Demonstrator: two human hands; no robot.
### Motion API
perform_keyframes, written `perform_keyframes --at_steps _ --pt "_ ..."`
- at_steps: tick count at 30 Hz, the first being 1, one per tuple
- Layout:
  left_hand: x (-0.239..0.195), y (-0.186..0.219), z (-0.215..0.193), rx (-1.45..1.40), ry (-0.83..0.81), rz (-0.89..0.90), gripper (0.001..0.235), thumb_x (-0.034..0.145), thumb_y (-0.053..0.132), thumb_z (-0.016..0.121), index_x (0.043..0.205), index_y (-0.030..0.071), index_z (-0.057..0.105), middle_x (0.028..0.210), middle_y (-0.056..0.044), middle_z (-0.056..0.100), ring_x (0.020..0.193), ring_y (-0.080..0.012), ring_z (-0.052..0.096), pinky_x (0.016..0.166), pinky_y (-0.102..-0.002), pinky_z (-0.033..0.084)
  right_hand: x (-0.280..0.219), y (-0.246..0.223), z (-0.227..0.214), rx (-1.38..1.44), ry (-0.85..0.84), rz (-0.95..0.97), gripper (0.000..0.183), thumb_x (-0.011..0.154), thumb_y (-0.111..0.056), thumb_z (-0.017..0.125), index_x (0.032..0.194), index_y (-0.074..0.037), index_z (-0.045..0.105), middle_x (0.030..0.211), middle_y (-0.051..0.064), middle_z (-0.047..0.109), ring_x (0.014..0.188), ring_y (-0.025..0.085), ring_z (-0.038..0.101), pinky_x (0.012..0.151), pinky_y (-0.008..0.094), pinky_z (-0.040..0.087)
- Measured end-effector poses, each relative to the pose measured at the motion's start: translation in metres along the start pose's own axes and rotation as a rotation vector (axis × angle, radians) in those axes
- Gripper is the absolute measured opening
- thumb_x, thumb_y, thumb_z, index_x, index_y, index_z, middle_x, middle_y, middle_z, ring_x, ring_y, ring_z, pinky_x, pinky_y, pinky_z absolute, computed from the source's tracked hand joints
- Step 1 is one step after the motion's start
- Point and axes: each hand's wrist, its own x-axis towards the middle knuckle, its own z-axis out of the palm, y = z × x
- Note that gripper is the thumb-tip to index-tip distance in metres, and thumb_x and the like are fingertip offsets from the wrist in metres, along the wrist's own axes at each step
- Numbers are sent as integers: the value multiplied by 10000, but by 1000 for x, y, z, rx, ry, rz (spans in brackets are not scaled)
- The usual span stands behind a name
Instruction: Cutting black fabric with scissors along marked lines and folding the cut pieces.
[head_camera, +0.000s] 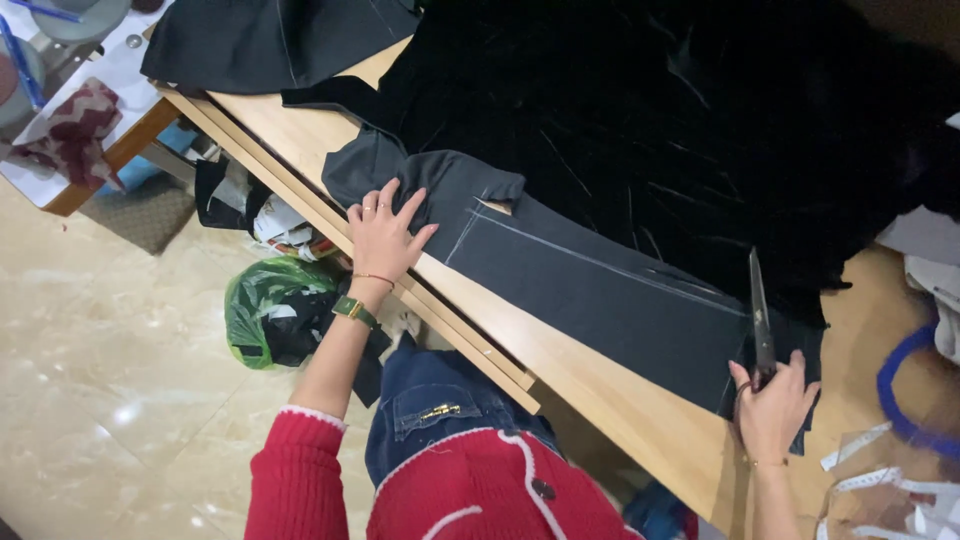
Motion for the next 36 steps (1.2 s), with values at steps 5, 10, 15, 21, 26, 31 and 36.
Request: perform_keyframes --at_steps 5,10,15,21,26,31,36 --pt "14 -12 -11 -12 35 172 577 908 593 689 1375 255 657 1494 -101 500 1255 -300 503 960 -484 358 -27 -43 -17 101 75 -40 371 921 -255 770 908 72 594 1460 338 571 1466 434 444 1177 572 288" --pt "38 -38 11 -184 23 602 462 898 390 736 1318 223 640 1522 -105 506 1333 -303 522 1058 -488 395 -85 -110 4 310 35 51 600 849 -220 808 1332 53 578 1086 194 653 1045 346 604 974 441 443" --pt "60 -54 35 -473 -77 924 251 957 335 676 1148 183 738 1246 -51 690 1235 -256 599 1077 -456 408 -123 -265 25 920 -471 361 311 939 -135 669 1246 -105 703 1053 33 821 916 130 774 795 243 553" --pt "78 -78 35 -689 -262 1019 441 950 515 642 1204 170 744 1371 -77 652 1303 -276 567 1116 -508 352 -152 -438 -42 1246 -591 328 416 1021 -446 448 1032 -90 663 823 18 584 646 111 453 634 257 408" --pt "88 -84 30 -830 -249 1079 210 936 282 685 1076 157 781 1276 -55 689 1249 -253 602 1134 -536 344 -159 -510 -107 1286 -743 809 824 815 -642 377 1450 -174 615 1037 18 671 790 111 535 734 243 411" --pt "89 -81 27 -901 -206 1071 141 960 195 694 1024 116 792 1204 -63 725 1218 -244 626 1155 -542 346 -187 -528 -78 1536 -560 849 709 886 -544 479 1393 -62 593 1123 53 621 1000 121 592 860 234 430" --pt "87 -84 33 -922 -175 1081 105 996 209 710 1027 134 777 1178 -40 710 1203 -224 627 1174 -528 336 -201 -536 -2 1360 -453 623 669 978 -509 414 1530 -132 447 1121 31 618 799 115 518 716 245 418"
